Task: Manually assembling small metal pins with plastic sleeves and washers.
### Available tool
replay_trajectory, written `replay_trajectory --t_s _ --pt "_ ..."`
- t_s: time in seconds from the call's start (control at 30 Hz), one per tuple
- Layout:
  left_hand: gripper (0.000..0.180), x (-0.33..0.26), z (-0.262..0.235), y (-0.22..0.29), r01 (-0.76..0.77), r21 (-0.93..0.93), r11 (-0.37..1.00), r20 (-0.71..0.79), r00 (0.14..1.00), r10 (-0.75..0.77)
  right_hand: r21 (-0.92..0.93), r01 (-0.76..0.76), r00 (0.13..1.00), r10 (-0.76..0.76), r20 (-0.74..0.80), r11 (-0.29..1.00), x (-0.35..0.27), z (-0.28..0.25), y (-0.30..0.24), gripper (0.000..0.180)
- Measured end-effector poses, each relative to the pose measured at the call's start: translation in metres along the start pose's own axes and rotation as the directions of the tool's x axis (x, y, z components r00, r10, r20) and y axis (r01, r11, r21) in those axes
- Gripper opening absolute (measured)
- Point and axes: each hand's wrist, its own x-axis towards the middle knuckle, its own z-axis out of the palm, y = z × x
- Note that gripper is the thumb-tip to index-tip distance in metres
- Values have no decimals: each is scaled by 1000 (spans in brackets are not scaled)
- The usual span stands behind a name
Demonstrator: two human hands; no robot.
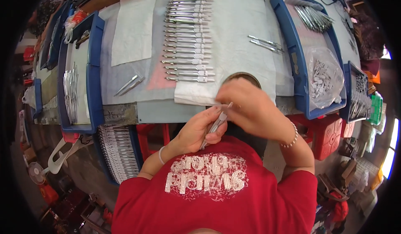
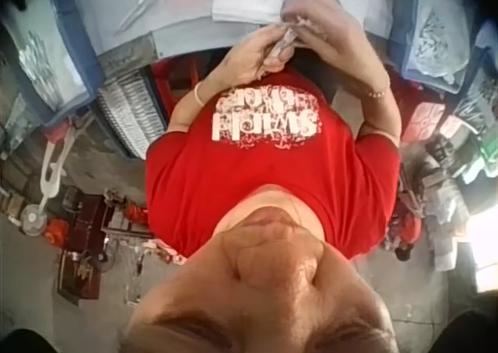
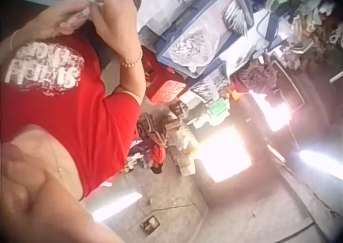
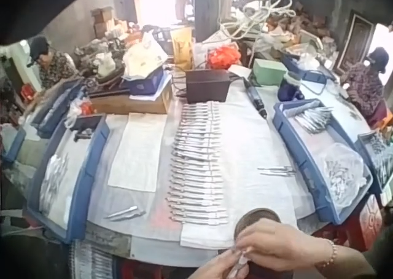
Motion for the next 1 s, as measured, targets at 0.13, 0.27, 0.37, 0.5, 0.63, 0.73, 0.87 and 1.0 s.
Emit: replay_trajectory --t_s 0.13,0.27,0.37,0.5,0.63,0.73,0.87,1.0 --pt "27 -15 9 13 -90 198 976 -19 995 95 -314 280 934 -182 307 907 9 -1 -23 19" --pt "31 -22 13 22 -58 210 976 -75 994 75 -351 436 846 -245 474 828 23 -1 -37 15" --pt "39 -34 6 36 -113 358 927 7 993 118 -335 491 815 -289 502 804 39 -8 -44 15" --pt "50 -67 7 75 -673 714 194 305 547 779 -330 313 914 -188 361 891 74 -26 -16 13" --pt "48 -113 63 66 -840 536 -88 428 180 886 -317 -6 999 22 46 949 113 -31 37 11" --pt "43 -154 95 35 -895 158 -417 633 -232 738 -310 -52 998 56 5 949 142 -9 70 15" --pt "37 -149 132 59 -494 295 -818 710 -459 534 -381 -104 990 60 -126 919 158 18 108 13" --pt "17 -140 114 76 -495 -63 -867 757 -589 282 -443 -135 986 78 -145 886 166 34 108 9"
